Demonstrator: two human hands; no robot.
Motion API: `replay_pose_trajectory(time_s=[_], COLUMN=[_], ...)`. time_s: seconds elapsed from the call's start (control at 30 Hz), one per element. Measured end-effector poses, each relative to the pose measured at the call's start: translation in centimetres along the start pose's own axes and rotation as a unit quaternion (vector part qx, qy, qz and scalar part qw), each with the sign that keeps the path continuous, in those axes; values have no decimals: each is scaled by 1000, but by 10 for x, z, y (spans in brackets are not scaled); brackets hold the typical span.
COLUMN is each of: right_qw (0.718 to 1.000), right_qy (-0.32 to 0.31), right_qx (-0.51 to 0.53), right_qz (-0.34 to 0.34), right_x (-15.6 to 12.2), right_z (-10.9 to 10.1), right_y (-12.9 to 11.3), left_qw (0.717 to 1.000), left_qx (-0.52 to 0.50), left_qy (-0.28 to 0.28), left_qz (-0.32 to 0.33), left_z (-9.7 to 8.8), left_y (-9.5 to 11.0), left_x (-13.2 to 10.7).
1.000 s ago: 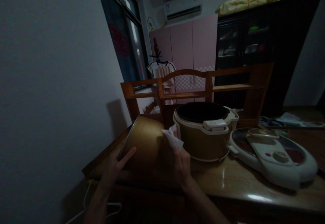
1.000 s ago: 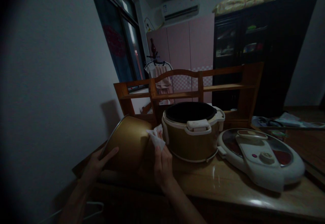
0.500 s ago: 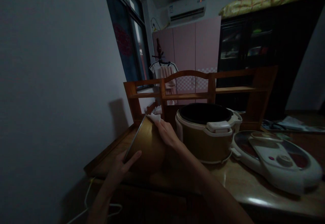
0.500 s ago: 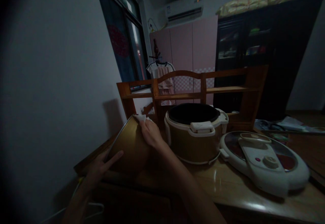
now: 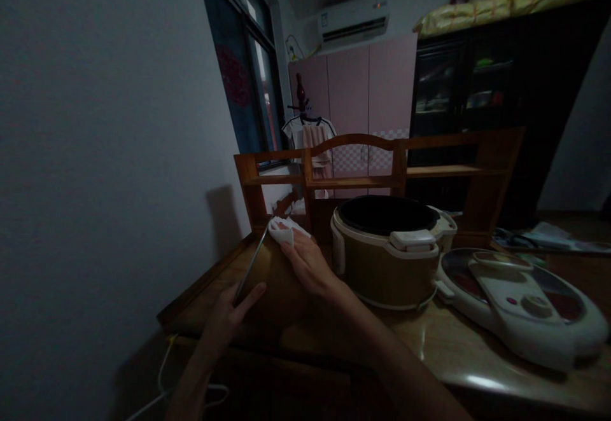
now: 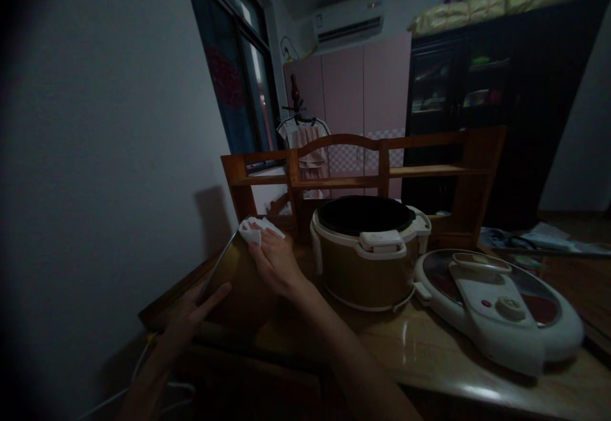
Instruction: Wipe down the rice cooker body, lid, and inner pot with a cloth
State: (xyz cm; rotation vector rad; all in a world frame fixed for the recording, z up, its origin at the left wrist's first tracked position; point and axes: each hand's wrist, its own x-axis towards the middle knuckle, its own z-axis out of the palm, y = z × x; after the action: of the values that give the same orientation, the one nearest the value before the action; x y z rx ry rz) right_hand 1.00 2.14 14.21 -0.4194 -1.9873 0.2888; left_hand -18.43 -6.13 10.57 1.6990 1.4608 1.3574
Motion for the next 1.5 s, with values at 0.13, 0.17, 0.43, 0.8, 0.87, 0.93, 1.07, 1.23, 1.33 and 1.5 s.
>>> replay_pose_trajectory(time_s=[0.13,0.17,0.43,0.8,0.87,0.93,1.07,1.23,1.33,1.5], right_qw=[998,998,994,987,986,985,981,980,980,973], right_qy=[-43,-51,-75,-123,-127,-130,-145,-146,-143,-167], right_qx=[-25,-29,-47,-63,-63,-63,-66,-72,-84,-113], right_qz=[-25,-34,-70,-79,-85,-97,-111,-111,-111,-116], right_x=[-5,-6,-15,-31,-36,-44,-62,-73,-71,-66], right_z=[2,3,0,-4,-3,-4,-6,-7,-5,-1], right_y=[-10,-12,-18,-24,-25,-26,-33,-39,-37,-40], left_qw=[999,999,999,996,996,997,999,1000,1000,999], left_qx=[-10,-15,0,8,11,15,23,-6,-24,36], left_qy=[31,32,51,85,88,80,38,21,1,-1], left_qz=[4,0,-12,6,10,15,12,14,-19,-11], left_z=[-2,-2,-6,-13,-17,-21,-29,-35,-33,-23], left_y=[-4,-5,-4,-13,-14,-15,-14,5,28,55], left_x=[5,6,6,19,17,14,6,7,23,58])
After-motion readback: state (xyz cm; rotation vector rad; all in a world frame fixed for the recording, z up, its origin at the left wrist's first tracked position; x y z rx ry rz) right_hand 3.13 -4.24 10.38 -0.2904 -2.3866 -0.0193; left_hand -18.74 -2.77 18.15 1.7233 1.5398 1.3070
